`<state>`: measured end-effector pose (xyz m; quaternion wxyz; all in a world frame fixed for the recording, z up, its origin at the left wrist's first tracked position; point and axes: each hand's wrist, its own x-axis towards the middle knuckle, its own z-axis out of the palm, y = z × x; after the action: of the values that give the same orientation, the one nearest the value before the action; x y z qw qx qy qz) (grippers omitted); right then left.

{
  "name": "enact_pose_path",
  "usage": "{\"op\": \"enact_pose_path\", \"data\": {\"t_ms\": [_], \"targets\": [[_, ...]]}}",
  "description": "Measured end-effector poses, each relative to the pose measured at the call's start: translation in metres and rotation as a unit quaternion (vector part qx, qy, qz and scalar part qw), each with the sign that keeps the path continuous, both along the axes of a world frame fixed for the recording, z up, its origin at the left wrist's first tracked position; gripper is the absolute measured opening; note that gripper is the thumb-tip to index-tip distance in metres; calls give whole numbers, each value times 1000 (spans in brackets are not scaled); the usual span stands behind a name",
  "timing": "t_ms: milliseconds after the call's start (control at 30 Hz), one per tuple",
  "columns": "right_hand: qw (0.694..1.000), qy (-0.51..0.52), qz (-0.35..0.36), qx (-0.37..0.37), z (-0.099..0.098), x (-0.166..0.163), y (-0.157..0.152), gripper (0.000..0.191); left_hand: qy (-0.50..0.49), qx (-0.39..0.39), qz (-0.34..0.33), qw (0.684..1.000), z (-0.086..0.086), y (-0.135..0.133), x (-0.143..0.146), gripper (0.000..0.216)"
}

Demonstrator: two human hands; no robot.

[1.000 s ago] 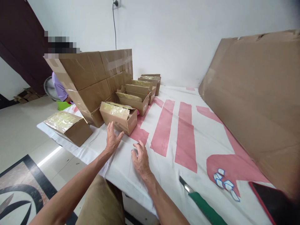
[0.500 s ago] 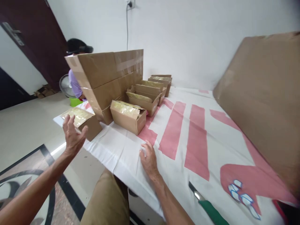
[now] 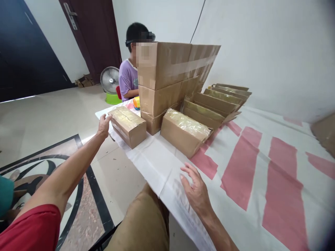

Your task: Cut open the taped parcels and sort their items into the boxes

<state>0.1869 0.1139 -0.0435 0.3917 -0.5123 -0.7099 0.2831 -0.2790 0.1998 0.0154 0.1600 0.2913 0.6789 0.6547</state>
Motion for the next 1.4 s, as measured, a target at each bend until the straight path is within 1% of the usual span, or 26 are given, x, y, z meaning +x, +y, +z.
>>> {"op": "enact_pose_path", "data": {"t_ms": [100, 200, 267, 333, 367, 433, 500, 600, 667, 733, 833, 900, 967, 1033, 1100, 1167, 1233, 1300, 1367, 1400], "targets": [[996, 17, 91, -14, 27, -57, 19, 40, -34, 17, -1, 999, 2, 16, -1, 59], [985, 38, 169, -23, 43, -128, 46, 57, -52, 25, -16, 998, 7, 24, 2, 50], [981, 53, 183, -34, 48, -170, 58, 67, -60, 22, -25, 998, 10, 22, 6, 47], [981, 64, 179, -34, 51, -199, 62, 71, -63, 15, -31, 997, 12, 10, 12, 45], [982, 67, 172, -33, 51, -207, 60, 71, -63, 11, -33, 997, 14, 1, 15, 45], [984, 77, 156, -27, 51, -208, 52, 72, -63, -2, -39, 997, 19, -22, 22, 44], [985, 91, 146, -18, 51, -191, 37, 72, -61, -16, -57, 996, 24, -50, 33, 44], [986, 113, 124, -8, 54, -144, 7, 69, -58, -45, -116, 991, 30, -90, 61, 44], [990, 113, 83, -10, 58, -103, -17, 66, -62, -76, -167, 981, 31, -112, 91, 49], [994, 104, 35, -12, 63, -60, -44, 62, -61, -104, -228, 966, 31, -131, 127, 57], [995, 93, -37, -9, 71, 5, -88, 60, -49, -124, -330, 935, 32, -151, 187, 67], [991, 86, -104, -7, 72, 45, -118, 60, -36, -126, -400, 907, 31, -162, 226, 65], [981, 74, -179, -12, 68, 80, -145, 59, -25, -128, -470, 873, 29, -171, 260, 60], [970, 53, -235, -24, 58, 107, -168, 57, -16, -129, -517, 846, 24, -178, 286, 56], [965, 30, -255, -42, 45, 128, -185, 54, -3, -127, -535, 835, 19, -182, 300, 52], [968, 12, -247, -37, 33, 146, -197, 51, 14, -123, -530, 839, 14, -183, 305, 49], [971, -12, -238, -1, 23, 163, -205, 46, 30, -121, -503, 855, 10, -184, 303, 49], [966, -61, -245, 51, 16, 182, -208, 38, 51, -108, -457, 881, 10, -184, 301, 49], [953, -131, -257, 95, 10, 202, -209, 31, 87, -65, -421, 901, 12, -183, 303, 44], [944, -169, -257, 116, 8, 212, -209, 29, 110, -36, -413, 903, 14, -182, 306, 39]]}}
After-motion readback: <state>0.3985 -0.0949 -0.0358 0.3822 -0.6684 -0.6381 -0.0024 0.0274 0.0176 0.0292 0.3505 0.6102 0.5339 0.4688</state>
